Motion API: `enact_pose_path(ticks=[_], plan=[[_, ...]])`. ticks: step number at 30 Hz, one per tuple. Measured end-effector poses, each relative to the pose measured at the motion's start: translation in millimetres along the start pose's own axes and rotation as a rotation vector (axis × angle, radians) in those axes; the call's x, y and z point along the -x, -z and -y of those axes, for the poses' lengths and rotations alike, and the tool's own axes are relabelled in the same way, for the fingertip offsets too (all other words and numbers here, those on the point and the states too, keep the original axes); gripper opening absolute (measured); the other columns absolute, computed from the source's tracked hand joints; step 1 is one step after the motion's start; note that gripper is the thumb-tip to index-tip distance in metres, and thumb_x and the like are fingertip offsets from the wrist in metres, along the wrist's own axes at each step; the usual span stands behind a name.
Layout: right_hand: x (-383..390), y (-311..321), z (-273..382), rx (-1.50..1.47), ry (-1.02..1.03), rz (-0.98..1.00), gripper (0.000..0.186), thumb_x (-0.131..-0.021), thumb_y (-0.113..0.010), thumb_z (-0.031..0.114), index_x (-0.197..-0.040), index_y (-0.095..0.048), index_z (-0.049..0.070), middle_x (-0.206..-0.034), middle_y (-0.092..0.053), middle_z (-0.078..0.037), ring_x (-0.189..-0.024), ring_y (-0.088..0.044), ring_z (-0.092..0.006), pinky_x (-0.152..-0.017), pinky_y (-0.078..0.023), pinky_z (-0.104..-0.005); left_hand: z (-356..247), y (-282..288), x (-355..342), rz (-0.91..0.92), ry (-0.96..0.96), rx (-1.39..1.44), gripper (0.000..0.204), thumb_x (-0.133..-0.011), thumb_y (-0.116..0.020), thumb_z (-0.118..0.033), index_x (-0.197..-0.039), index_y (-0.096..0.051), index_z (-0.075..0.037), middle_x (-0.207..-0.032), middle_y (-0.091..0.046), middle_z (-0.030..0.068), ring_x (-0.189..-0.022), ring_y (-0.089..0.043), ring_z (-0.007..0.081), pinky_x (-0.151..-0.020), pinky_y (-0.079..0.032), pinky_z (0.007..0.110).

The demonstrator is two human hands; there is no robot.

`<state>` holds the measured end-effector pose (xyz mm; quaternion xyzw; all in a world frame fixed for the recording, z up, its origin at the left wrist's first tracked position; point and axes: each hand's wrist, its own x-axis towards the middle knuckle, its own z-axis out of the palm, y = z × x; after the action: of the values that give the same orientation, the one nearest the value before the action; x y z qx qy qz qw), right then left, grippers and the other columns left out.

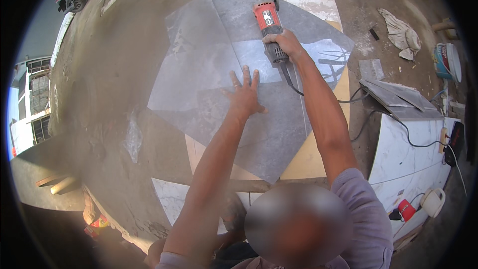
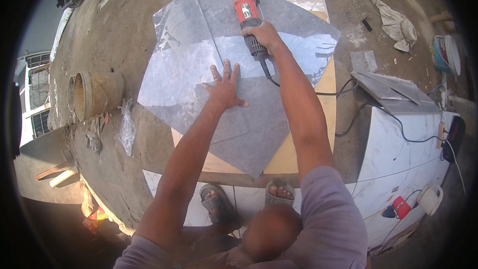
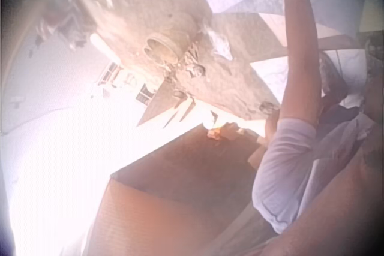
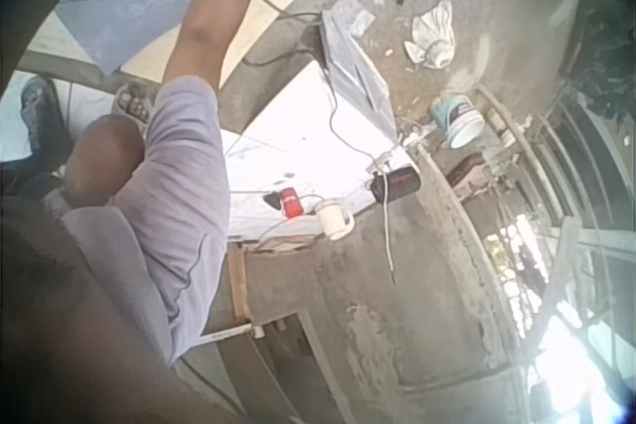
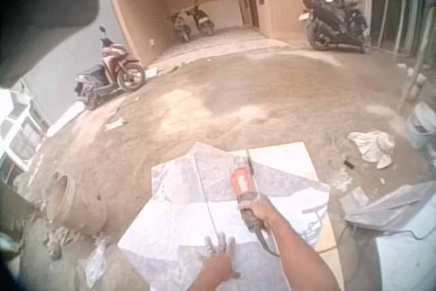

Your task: The person measures a tile using a measuring tape, marks a line, and then cuts a smaller square out of a corner of the tile using an angle grinder.

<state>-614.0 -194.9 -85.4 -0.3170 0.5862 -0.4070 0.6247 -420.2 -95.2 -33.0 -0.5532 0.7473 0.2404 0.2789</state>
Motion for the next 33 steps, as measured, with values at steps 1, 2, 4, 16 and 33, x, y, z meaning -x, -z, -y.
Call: enact_pose_path(ticks=[1,2,4,16,33], plan=[[3,1,-2,0.014,0.001,-0.007,0.033,-0.070,-0.082,0.020,-0.091,-0.069,-0.002,-0.072,-0.066,-0.008,-0.050,-0.059,-0.0155,-0.045,-0.048,-0.0335,0,0,0,-0.005,0.001,-0.003,0.139,-0.058,-0.094,-0.052,-0.164,-0.007,-0.027,-0.171,0.005,0.0093,-0.154,0.001,0.0494,-0.106,-0.024,0.085],[5,1,-5,0.015,0.000,-0.008,0.033,-0.070,-0.082,0.020,-0.091,-0.069,-0.002,-0.072,-0.066,-0.008,-0.050,-0.059,-0.0155,-0.045,-0.048,-0.0335,-1,1,0,-0.004,-0.001,-0.003,0.139,-0.058,-0.094,-0.052,-0.164,-0.007,-0.027,-0.171,0.005,0.0093,-0.154,0.001,0.0494,-0.106,-0.024,0.085],[10,1,-8,-0.010,0.051,-0.007,0.033,-0.069,-0.083,0.019,-0.091,-0.069,-0.002,-0.073,-0.066,-0.008,-0.051,-0.060,-0.0157,-0.045,-0.048,-0.0338,-1,1,0,0.005,0.007,-0.018,0.139,-0.058,-0.093,-0.052,-0.164,-0.007,-0.027,-0.171,0.005,0.0092,-0.154,0.001,0.0493,-0.106,-0.024,0.084],[-7,2,2,0.002,0.026,0.004,0.031,-0.072,-0.081,0.022,-0.088,-0.070,-0.002,-0.070,-0.066,-0.007,-0.049,-0.059,-0.0148,-0.044,-0.048,-0.0323,-2,1,0,0.011,0.003,-0.019,0.138,-0.059,-0.093,-0.051,-0.164,-0.008,-0.026,-0.171,0.004,0.0093,-0.154,0.000,0.0490,-0.107,-0.025,0.084],[30,-3,-14,-0.013,0.071,-0.030,0.034,-0.069,-0.082,0.019,-0.093,-0.068,0.000,-0.074,-0.067,-0.008,-0.054,-0.061,-0.0157,-0.048,-0.048,-0.0321,3,-3,-1,-0.026,-0.005,-0.032,0.139,-0.057,-0.093,-0.055,-0.164,-0.008,-0.027,-0.171,0.003,0.0095,-0.153,0.000,0.0507,-0.103,-0.026,0.085]])
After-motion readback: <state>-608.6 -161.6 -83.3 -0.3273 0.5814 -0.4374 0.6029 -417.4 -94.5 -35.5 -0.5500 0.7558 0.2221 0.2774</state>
